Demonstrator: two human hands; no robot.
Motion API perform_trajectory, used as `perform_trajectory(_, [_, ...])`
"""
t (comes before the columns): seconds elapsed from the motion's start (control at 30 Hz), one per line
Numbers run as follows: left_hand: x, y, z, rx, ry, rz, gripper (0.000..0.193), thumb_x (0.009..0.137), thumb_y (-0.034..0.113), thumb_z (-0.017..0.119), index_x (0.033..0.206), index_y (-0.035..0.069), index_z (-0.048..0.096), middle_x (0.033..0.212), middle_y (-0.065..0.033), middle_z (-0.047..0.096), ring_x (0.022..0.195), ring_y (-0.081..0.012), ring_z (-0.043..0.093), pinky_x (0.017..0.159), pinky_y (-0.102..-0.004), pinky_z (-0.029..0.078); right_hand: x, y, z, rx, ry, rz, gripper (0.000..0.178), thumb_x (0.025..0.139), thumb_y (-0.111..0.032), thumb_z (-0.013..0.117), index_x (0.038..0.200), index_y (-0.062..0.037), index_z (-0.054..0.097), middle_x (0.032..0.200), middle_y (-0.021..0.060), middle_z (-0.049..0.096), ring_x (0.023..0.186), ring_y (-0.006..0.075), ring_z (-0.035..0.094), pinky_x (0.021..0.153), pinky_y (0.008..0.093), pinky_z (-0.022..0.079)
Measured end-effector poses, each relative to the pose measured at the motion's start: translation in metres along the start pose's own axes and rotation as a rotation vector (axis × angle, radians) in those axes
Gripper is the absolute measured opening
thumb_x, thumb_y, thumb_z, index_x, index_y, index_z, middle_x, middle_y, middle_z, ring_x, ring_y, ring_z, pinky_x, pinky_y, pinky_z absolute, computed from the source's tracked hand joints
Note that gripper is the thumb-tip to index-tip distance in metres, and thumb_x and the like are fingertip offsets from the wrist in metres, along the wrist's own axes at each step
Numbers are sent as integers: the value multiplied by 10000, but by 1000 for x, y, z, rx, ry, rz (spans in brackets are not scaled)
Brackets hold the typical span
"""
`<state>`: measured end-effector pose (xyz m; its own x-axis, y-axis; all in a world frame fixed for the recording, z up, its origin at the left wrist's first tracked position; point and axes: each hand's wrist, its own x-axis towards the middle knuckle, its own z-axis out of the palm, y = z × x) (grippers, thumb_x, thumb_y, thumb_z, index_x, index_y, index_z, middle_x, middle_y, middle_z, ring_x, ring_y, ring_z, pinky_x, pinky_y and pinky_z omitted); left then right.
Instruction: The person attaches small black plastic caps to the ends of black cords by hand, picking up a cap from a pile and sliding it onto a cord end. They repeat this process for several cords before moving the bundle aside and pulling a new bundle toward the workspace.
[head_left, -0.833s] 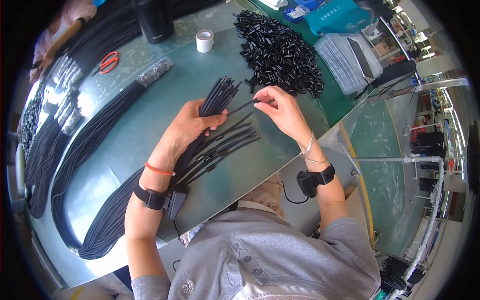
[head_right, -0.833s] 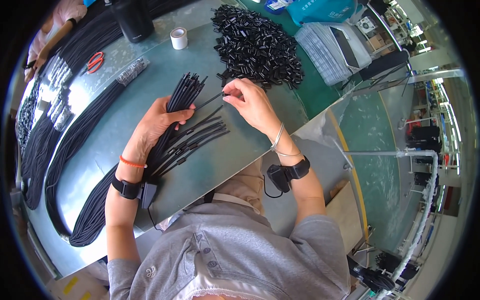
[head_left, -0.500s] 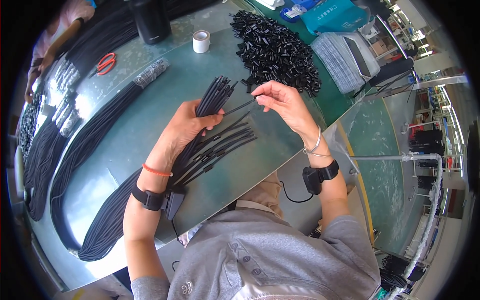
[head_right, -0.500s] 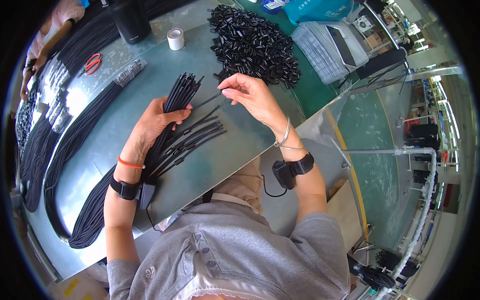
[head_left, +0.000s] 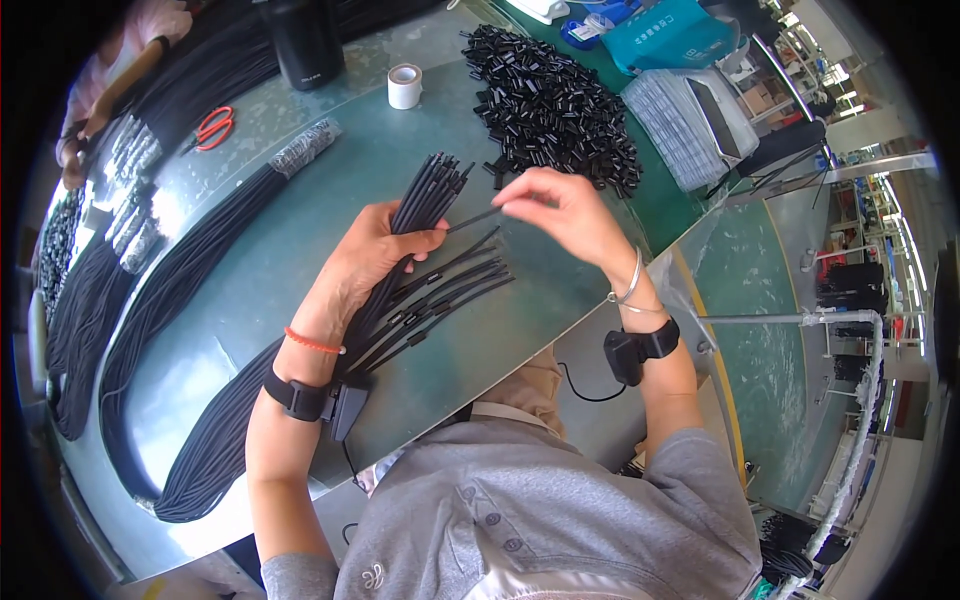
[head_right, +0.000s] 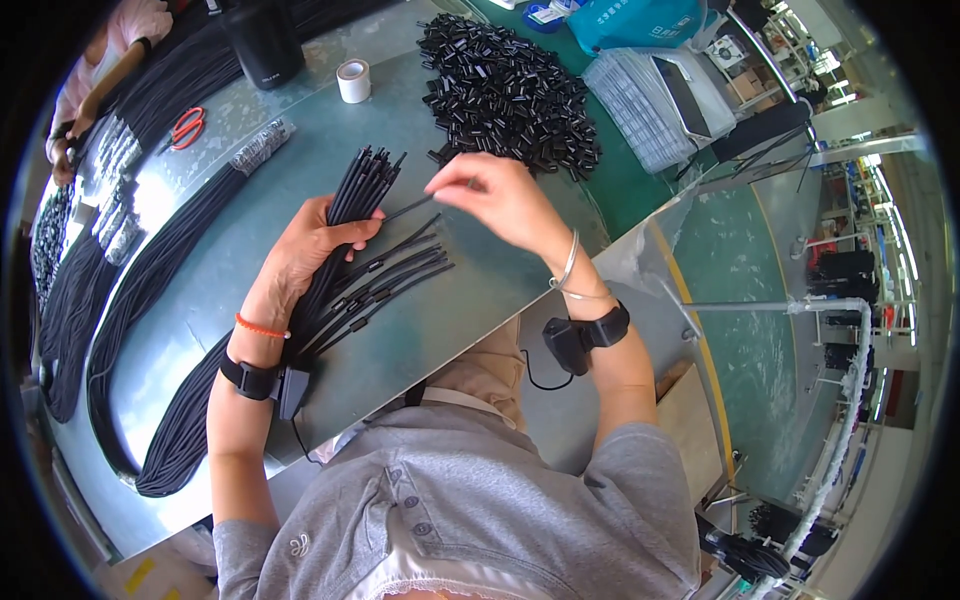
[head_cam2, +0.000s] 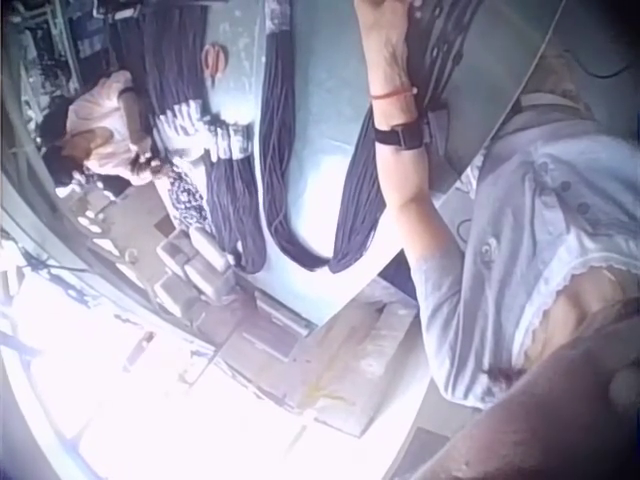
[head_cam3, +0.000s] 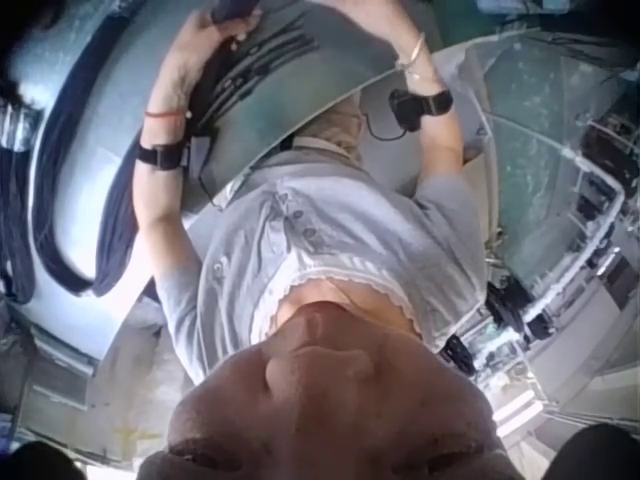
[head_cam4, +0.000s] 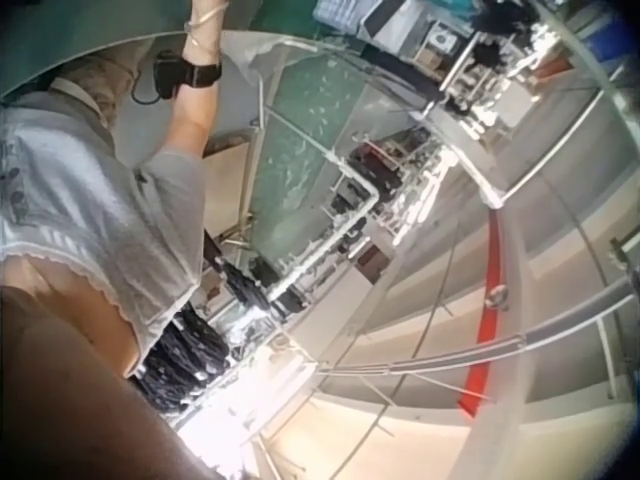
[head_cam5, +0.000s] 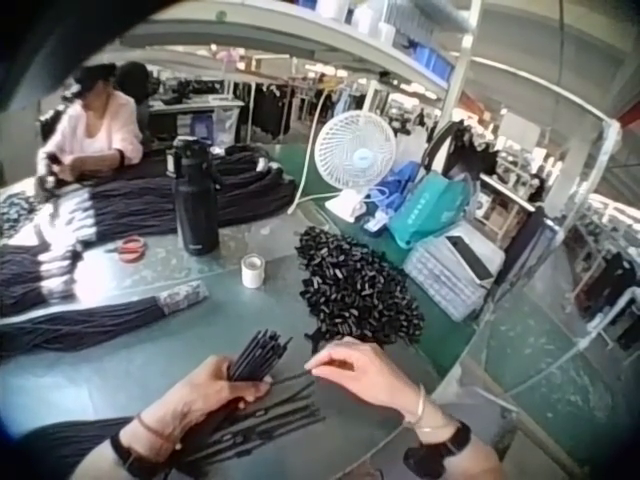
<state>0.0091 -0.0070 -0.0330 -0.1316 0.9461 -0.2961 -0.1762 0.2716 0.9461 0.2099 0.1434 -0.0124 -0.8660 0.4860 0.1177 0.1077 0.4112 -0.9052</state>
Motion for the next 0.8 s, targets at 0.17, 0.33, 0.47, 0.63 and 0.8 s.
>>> perform_trajectory(0.17, [-3, 4, 6, -149, 27, -40, 201, 813, 126, 715, 949, 2, 635, 783, -2, 604, 670, -80, 520, 597, -224, 424, -12, -19, 62, -783, -129, -491, 148, 774, -90, 680, 917, -80, 642, 742, 58, 610, 754, 251, 603, 659, 326, 482])
perform_trajectory(0.33, [-2, -1, -2, -152, 10, -41, 202, 827, 132, 713, 947, -5, 624, 786, -8, 604, 670, -85, 529, 605, -225, 433, 3, 1, 47, -732, 95, -295, 81, 814, -99, 662, 876, -71, 618, 726, 76, 601, 730, 253, 619, 613, 364, 476])
perform_trajectory(0.47, [-1, 6, 2, -131, -1, -98, 187, 832, 116, 704, 939, -9, 615, 784, -11, 601, 662, -86, 534, 605, -222, 434, 16, 17, 29, -838, 341, -93, 70, 843, -79, 644, 886, -51, 596, 754, 99, 610, 717, 264, 623, 612, 359, 494])
perform_trajectory(0.63, [0, 2, 1, -122, -8, -68, 208, 809, 114, 727, 934, -12, 618, 776, -7, 599, 649, -83, 531, 593, -217, 426, 13, 27, 26, -636, 219, -101, 81, 855, -40, 635, 922, -32, 591, 837, 91, 633, 780, 206, 637, 663, 295, 506])
perform_trajectory(0.8, [1, 2, 1, -85, 8, -44, 205, 799, 107, 738, 936, -2, 631, 761, 0, 598, 646, -78, 530, 587, -217, 422, 6, 17, 23, 71, 69, 182, 133, 868, -32, 642, 998, -27, 618, 927, 40, 639, 855, 109, 616, 715, 241, 493])
